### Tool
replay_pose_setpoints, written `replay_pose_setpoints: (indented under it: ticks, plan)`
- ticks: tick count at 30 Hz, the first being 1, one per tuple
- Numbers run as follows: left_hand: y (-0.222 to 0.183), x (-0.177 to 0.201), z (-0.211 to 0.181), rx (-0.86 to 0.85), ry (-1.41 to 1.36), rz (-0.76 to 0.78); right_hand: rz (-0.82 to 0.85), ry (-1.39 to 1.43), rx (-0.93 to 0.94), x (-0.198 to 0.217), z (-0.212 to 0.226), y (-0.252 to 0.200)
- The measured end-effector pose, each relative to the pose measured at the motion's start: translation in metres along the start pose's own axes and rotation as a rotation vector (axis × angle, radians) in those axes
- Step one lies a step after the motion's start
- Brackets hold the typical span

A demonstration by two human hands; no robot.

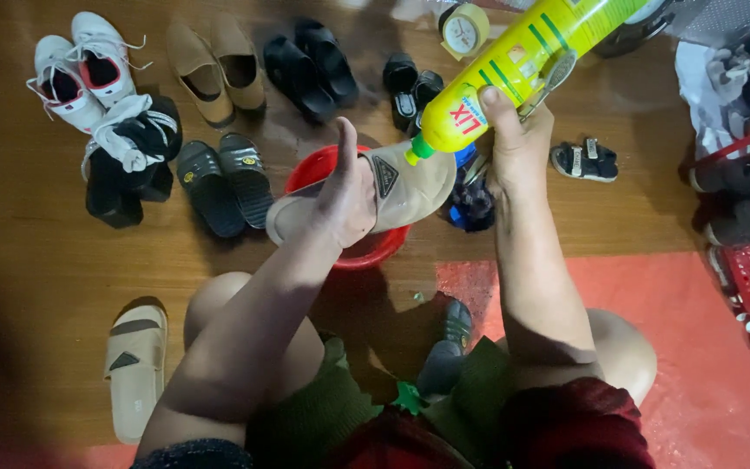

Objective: Scrubbing a sandal with soap and a brush over a red bucket.

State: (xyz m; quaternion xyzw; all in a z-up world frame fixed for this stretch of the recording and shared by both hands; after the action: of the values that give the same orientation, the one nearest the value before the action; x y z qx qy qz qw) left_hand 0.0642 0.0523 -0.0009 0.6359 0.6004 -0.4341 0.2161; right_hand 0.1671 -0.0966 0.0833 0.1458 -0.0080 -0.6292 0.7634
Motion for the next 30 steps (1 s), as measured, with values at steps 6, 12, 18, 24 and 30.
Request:
replay_pose_setpoints:
  ticks: [6,12,18,24,30]
  plan:
    - [0.001,0.009,-0.003,-0.007,-0.014,-0.122,-0.095,0.186,-0.277,0.006,-0.023,-0.002]
    - [0.050,0.083,0.016,0.004,-1.602,-0.140,-0.337,0.488,-0.638,0.054,-0.106,-0.034]
    - [0.033,0.085,0.009,-0.064,-0.253,-0.480,-0.532,0.408,-0.969,0.158,-0.317,-0.109]
    - [0.035,0.076,0.002,-0.120,-0.181,-0.404,-0.450,0.675,-1.116,0.173,-0.392,-0.132]
    - [0.033,0.074,0.000,-0.286,-0.181,-0.411,-0.570,0.692,-1.099,0.210,-0.439,-0.111]
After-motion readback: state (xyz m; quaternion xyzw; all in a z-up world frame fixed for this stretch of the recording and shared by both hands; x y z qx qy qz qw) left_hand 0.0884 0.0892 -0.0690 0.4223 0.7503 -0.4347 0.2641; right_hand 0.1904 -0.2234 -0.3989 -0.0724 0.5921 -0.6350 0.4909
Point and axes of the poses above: each hand's wrist, its own y-axis towards the middle knuckle, its own x-axis out of the back of the hand, z = x × y, the point moved 8 cm from there along y, towards the middle knuckle, and after that the axes turned 1 degree about -z, right-handed, at the moved point
